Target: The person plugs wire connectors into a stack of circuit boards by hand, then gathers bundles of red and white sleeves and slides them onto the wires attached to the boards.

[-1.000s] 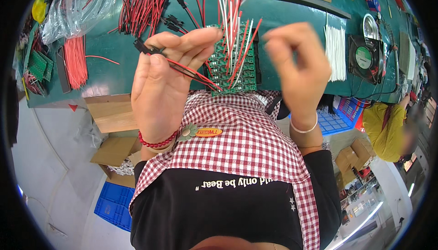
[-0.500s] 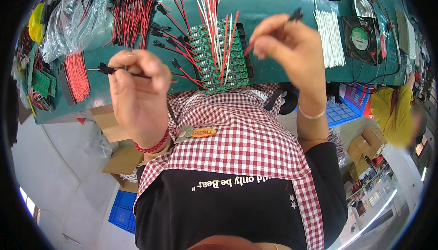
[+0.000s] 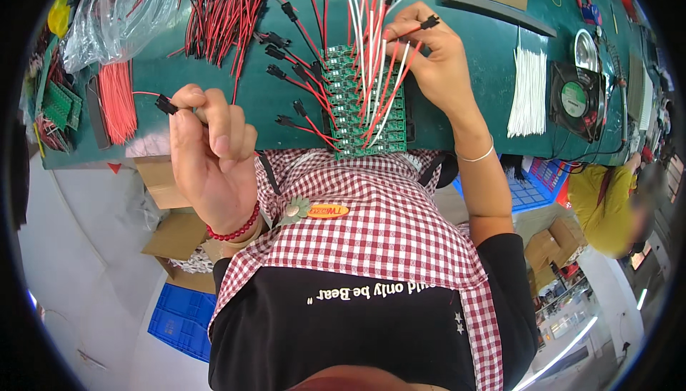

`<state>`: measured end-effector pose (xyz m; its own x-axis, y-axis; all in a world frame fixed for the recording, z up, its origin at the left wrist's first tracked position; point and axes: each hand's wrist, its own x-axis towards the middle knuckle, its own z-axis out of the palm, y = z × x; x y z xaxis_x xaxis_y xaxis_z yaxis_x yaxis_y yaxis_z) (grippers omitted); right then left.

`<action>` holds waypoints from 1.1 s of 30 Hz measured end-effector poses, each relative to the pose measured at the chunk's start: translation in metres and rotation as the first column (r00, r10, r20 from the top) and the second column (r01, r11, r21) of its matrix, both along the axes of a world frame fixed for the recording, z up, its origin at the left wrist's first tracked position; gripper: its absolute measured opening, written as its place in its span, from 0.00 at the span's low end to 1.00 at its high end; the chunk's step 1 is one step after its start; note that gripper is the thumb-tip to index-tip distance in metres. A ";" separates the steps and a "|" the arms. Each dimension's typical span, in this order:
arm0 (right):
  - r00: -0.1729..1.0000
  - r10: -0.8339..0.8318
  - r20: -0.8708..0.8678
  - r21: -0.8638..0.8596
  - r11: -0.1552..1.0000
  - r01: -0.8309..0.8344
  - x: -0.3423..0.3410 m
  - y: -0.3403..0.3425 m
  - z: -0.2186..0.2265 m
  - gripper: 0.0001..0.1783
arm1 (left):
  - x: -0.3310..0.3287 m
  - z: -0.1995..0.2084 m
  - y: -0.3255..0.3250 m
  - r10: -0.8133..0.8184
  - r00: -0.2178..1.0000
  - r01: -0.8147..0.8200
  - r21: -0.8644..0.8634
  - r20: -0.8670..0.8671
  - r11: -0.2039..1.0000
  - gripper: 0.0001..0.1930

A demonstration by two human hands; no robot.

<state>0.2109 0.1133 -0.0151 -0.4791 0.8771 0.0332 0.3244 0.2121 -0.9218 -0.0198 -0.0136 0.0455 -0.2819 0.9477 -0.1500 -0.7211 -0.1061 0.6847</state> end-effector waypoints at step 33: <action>0.999 -0.024 0.024 0.025 0.999 0.023 -0.005 -0.009 0.006 0.05 | -0.012 -0.008 -0.001 0.012 0.999 -0.008 -0.100 0.035 0.995 0.14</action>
